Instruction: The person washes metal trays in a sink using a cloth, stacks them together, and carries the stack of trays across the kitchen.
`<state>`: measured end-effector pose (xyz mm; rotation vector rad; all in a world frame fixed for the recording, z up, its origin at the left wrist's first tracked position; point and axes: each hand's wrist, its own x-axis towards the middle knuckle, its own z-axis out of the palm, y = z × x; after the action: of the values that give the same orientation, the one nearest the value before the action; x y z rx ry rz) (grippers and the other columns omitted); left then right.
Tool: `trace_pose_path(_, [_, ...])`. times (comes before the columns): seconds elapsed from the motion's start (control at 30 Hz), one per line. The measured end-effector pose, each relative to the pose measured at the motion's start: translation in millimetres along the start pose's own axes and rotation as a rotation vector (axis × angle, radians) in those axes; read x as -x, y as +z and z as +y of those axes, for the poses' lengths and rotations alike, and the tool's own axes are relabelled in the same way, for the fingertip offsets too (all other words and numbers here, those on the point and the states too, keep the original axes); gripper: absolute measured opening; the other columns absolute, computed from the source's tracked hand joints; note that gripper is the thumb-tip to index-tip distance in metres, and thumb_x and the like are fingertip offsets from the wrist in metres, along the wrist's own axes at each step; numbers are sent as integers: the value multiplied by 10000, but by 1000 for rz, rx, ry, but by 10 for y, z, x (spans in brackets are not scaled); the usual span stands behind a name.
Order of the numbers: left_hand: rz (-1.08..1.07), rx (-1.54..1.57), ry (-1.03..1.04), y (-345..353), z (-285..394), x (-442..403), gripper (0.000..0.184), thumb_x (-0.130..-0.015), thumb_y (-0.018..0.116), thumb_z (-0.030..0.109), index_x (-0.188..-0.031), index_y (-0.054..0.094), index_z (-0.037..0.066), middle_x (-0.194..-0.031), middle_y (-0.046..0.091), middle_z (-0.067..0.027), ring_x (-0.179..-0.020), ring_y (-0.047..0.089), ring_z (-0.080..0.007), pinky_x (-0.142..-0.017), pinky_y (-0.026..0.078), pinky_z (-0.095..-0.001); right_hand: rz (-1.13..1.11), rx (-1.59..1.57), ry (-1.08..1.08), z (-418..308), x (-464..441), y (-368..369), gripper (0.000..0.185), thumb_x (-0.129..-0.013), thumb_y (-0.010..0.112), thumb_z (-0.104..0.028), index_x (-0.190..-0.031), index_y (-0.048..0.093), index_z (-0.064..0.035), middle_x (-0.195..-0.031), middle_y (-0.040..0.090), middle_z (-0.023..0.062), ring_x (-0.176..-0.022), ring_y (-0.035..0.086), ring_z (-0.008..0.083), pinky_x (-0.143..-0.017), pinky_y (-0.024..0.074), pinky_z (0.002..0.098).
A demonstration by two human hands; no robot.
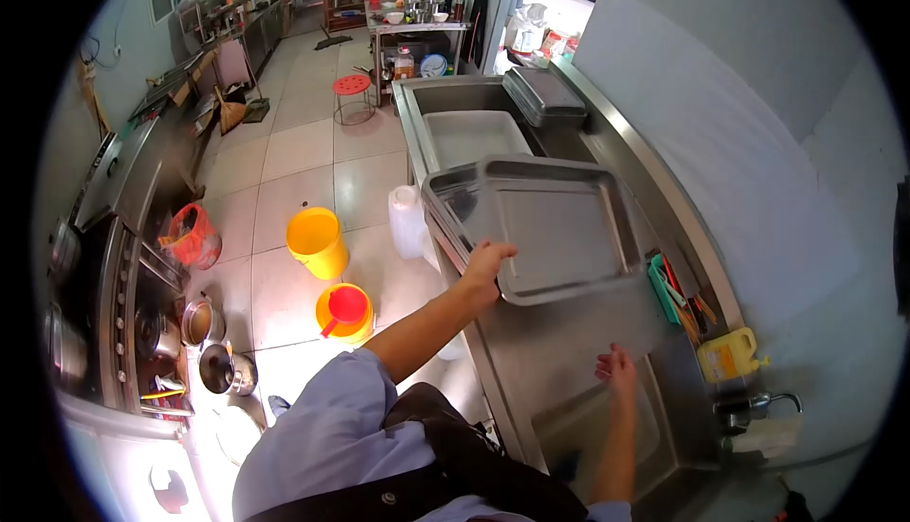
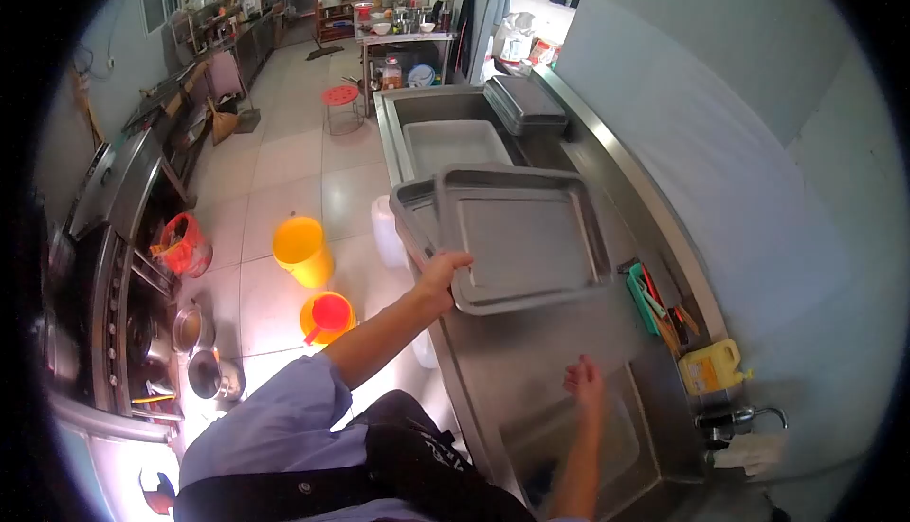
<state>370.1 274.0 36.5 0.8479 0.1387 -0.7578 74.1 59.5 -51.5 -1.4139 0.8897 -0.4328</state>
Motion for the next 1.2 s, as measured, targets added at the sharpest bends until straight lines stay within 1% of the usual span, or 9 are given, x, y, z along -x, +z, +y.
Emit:
trace_pose_path(0.07, [95, 63, 7, 119, 240, 97, 454, -728, 578, 4, -1151, 432, 84, -1088, 525, -102, -1016, 558, -289, -754, 535, -466, -91, 11, 43, 78, -52, 137, 397, -956, 498, -286, -1267, 478, -40, -932, 614, 90, -731, 589, 133, -655, 527, 294])
trace_pose_path(0.27, [61, 173, 79, -235, 155, -434, 419, -829, 577, 104, -1211, 416, 43, -1166, 535, -102, -991, 592, -280, -786, 535, -462, -133, 39, 114, 258, 130, 294, 325, -951, 506, -237, -1202, 539, -33, -906, 628, 77, -716, 585, 124, -624, 514, 271])
trace_pose_path(0.47, [-51, -16, -6, -255, 319, -313, 501, -855, 616, 225, -1258, 392, 28, -1153, 539, -127, -943, 605, -268, -769, 534, -436, -137, 29, 137, 222, 107, 111, 321, -943, 522, -241, -1191, 553, -39, -880, 632, 62, -710, 578, 113, -634, 509, 272])
trace_pose_path(0.6, [47, -620, 328, -134, 377, 56, 517, -832, 653, 228, -1224, 368, 49, -1057, 533, -125, -867, 566, -221, -710, 528, -348, -124, -9, 122, 230, 101, 13, 323, -938, 529, -247, -1182, 557, -37, -872, 632, 55, -715, 574, 109, -646, 504, 265])
trace_pose_path(0.87, [164, -608, 320, -268, 373, 181, 678, -811, 657, 181, -1386, 330, 31, -1028, 539, -106, -855, 546, -183, -751, 475, -311, -156, -29, 189, 521, 68, -89, 315, -944, 510, -234, -1184, 558, -35, -861, 632, 44, -714, 578, 96, -643, 494, 253])
trace_pose_path(0.97, [286, -895, 658, -413, 525, -48, 589, -811, 660, 182, -1320, 420, 8, -1024, 547, -99, -864, 551, -196, -761, 470, -308, -157, -22, 200, 517, 135, -79, 316, -949, 499, -241, -1185, 559, -39, -861, 631, 40, -710, 578, 92, -646, 489, 247])
trace_pose_path(1.03, [103, -865, 767, -484, 777, -400, 500, -807, 659, 196, -1254, 502, 34, -1020, 581, -109, -903, 571, -206, -789, 467, -315, -161, -14, 204, 413, 151, -110, 319, -951, 496, -246, -1186, 560, -40, -862, 628, 38, -709, 576, 91, -649, 487, 245])
trace_pose_path(1.17, [143, -1685, 1013, -743, 1379, -1535, 481, -789, 651, 288, -1170, 554, 10, -1093, 606, -211, -999, 601, -308, -860, 461, -393, -111, -13, 194, 290, 185, -88, 326, -949, 498, -253, -1185, 558, -36, -870, 621, 40, -712, 567, 91, -657, 485, 241])
trace_pose_path(1.2, [145, -1805, 918, -705, 1468, -1704, 503, -772, 661, 310, -1158, 561, 3, -1095, 604, -220, -1014, 595, -320, -866, 459, -399, -77, -6, 179, 198, 157, -68, 327, -948, 501, -255, -1184, 558, -36, -874, 619, 41, -713, 565, 91, -659, 484, 240])
